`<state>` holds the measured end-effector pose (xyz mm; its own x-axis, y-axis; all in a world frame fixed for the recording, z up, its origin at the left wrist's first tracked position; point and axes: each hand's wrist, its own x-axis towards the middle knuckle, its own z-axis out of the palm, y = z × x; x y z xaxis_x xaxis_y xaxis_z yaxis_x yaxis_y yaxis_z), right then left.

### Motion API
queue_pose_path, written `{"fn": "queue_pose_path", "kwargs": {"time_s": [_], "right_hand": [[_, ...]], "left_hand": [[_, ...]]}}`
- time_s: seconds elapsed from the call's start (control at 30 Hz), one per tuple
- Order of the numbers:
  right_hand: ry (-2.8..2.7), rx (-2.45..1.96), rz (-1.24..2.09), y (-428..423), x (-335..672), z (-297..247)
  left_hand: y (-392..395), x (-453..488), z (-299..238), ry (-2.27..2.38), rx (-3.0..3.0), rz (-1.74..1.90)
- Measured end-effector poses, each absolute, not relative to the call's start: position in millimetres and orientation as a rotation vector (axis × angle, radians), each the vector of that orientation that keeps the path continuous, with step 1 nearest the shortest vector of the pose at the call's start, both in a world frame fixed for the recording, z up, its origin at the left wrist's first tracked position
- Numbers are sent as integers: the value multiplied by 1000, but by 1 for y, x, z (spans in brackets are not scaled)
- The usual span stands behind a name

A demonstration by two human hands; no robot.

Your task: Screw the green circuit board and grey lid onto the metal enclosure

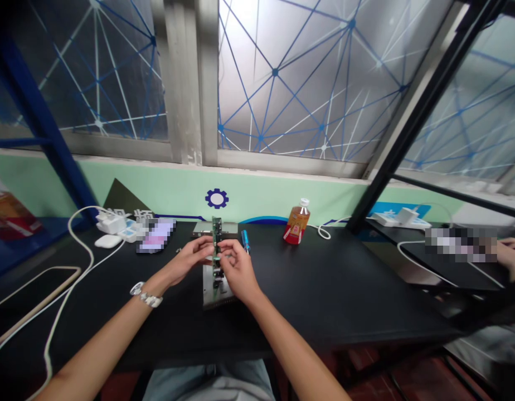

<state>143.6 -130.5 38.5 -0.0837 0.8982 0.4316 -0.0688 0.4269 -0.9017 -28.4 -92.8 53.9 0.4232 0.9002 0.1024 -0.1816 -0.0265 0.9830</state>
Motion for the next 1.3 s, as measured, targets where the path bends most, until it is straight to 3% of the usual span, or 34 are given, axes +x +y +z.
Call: {"fn": "queue_pose_path", "kwargs": {"time_s": [0.33,0.57,1.0,1.3], "right_hand": [[-1501,-1045,720,-125,153,37],[-1532,-972,1125,-123,157,36],[-1594,-795,1175,-136,158,43],[-1788,-808,1005,-146,148,44]], "left_hand": [[-90,-36,58,668,1238,961],[-83,-52,57,667,1079,920],[-57,-78,54,686,1023,1042],[-77,-53,56,560,1144,1052]]}}
